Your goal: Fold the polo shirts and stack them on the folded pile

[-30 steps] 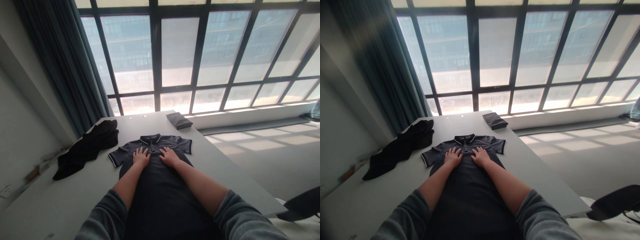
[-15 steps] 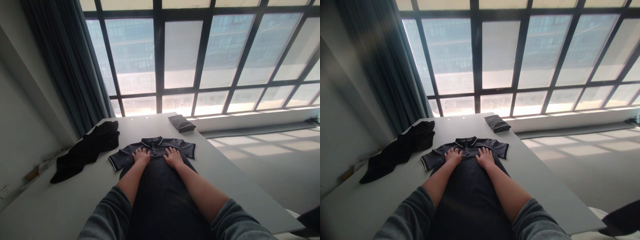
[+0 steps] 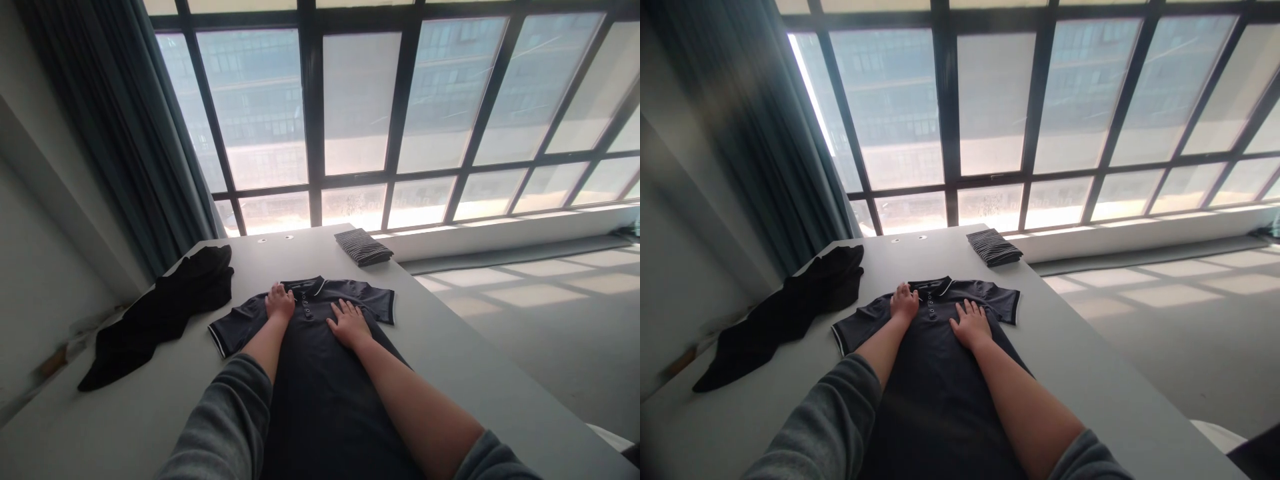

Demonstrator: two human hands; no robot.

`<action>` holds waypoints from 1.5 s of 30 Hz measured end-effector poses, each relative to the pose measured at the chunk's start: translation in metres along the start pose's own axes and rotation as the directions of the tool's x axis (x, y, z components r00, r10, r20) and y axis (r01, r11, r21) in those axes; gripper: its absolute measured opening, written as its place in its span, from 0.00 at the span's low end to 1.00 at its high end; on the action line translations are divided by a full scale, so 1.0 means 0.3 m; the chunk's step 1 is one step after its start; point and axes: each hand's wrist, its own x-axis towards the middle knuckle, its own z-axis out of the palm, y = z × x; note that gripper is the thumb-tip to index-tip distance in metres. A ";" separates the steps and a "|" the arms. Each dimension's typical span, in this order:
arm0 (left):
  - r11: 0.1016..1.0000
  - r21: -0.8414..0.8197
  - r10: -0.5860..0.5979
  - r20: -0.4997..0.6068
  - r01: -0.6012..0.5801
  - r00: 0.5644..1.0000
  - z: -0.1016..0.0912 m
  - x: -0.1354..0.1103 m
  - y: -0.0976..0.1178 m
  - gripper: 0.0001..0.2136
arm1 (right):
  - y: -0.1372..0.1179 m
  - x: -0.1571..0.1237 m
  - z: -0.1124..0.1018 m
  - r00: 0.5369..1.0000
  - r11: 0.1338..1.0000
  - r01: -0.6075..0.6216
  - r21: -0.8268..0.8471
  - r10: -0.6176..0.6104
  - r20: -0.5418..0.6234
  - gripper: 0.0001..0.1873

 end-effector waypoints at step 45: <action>0.900 -0.066 0.435 0.163 -0.430 0.886 0.079 0.134 0.044 0.25 | -0.153 0.415 -0.002 0.997 0.997 0.078 0.011 -0.078 0.005 0.31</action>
